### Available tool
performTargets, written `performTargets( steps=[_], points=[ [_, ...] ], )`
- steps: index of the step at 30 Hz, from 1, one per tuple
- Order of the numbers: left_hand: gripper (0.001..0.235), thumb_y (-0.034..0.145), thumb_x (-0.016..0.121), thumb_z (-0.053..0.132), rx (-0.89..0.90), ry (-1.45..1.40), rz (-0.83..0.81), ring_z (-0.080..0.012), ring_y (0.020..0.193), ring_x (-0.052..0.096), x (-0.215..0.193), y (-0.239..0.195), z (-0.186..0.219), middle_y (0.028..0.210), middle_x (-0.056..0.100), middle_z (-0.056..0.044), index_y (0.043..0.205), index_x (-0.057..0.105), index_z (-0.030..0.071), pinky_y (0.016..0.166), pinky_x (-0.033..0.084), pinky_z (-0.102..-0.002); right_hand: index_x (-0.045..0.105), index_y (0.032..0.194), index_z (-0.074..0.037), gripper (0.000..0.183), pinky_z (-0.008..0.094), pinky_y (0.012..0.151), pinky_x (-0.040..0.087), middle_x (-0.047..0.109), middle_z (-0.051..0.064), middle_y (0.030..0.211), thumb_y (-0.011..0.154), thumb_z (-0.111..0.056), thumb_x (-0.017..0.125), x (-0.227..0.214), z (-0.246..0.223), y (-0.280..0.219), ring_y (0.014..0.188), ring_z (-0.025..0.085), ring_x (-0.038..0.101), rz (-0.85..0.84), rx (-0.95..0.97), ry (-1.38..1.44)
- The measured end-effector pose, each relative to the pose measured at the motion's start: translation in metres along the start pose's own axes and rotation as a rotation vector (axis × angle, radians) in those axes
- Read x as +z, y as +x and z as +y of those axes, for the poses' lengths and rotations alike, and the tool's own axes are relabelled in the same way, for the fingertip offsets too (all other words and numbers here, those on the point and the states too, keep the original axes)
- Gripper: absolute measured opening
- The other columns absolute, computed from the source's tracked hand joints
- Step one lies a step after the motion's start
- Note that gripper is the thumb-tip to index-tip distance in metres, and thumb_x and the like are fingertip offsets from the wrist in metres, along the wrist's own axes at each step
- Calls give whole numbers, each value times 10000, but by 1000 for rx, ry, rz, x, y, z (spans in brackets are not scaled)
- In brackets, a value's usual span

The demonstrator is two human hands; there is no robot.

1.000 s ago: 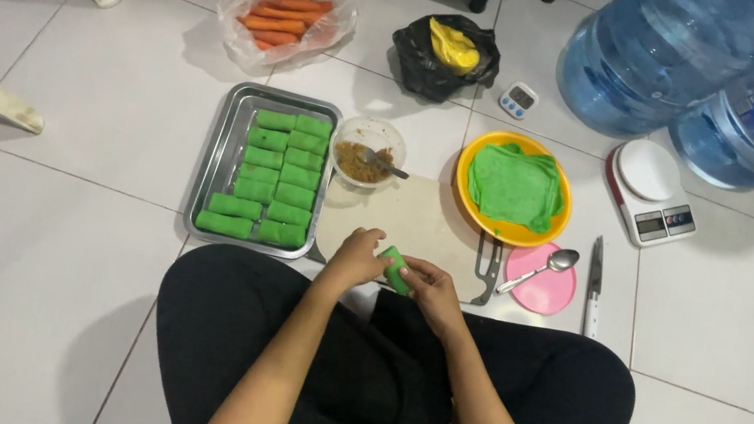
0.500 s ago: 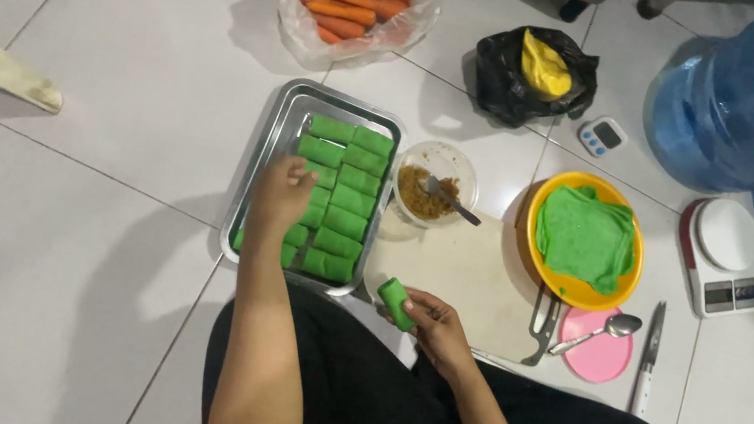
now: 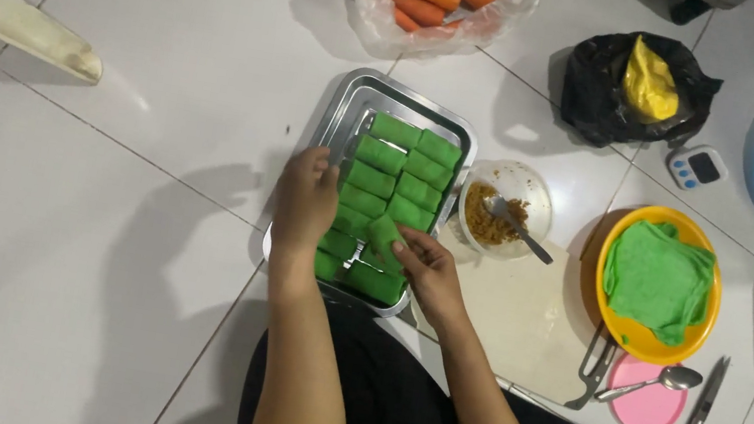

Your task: Filling green crepe skins with a sweet filling and rolling them into cylinders.

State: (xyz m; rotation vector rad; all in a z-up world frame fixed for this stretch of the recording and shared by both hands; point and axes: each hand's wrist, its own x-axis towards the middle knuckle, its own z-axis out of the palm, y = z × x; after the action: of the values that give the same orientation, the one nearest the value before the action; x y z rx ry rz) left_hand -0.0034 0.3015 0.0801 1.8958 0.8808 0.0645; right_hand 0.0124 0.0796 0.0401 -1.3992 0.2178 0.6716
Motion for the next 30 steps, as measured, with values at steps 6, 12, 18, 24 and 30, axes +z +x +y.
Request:
performTargets(
  steps=[6, 12, 18, 24, 30],
  points=[
    [387, 1016, 484, 167, -125, -37, 51, -367, 1196, 647, -32, -11, 14, 1227, 661, -208, 1358, 594, 23, 1003, 527, -487, 736, 1234, -70, 362, 247, 788, 580, 760, 58, 1085, 894, -173, 807, 40, -14, 29, 900, 101, 694, -79, -32, -236],
    [406, 1032, 443, 189, -219, -14, -30, -346, 1201, 645, -32, -12, 16, 1237, 648, -197, 1380, 572, 23, 998, 533, -486, 726, 1234, 12, 435, 438, 974, 550, 737, 217, 1158, 847, -151, 840, 61, -9, 45, 1083, 267, 692, -160, -114, -374],
    [411, 1041, 425, 196, -243, -11, -47, -355, 1249, 612, -35, -14, 22, 1275, 631, -190, 1396, 560, 37, 1042, 506, -497, 768, 1165, -78, 351, 424, 933, 566, 770, 174, 1064, 852, -232, 812, 86, -22, 55, 1064, 301, 725, -218, -233, -674],
    [416, 1038, 409, 198, -282, -7, -68, -340, 1250, 610, -37, -12, 20, 1282, 629, -173, 1402, 552, 57, 1046, 508, -487, 767, 1118, -149, 267, 497, 957, 551, 779, 130, 1000, 858, -204, 744, 101, -17, 78, 1035, 390, 715, -354, -409, -962],
    [429, 1046, 397, 209, -297, 1, -96, -343, 1290, 582, -37, -9, 24, 1317, 613, -169, 1427, 532, 67, 1087, 473, -490, 743, 1133, -80, 271, 517, 891, 569, 754, 189, 956, 876, -151, 696, 108, -38, 74, 945, 437, 714, -421, -470, -1017]
  ],
)
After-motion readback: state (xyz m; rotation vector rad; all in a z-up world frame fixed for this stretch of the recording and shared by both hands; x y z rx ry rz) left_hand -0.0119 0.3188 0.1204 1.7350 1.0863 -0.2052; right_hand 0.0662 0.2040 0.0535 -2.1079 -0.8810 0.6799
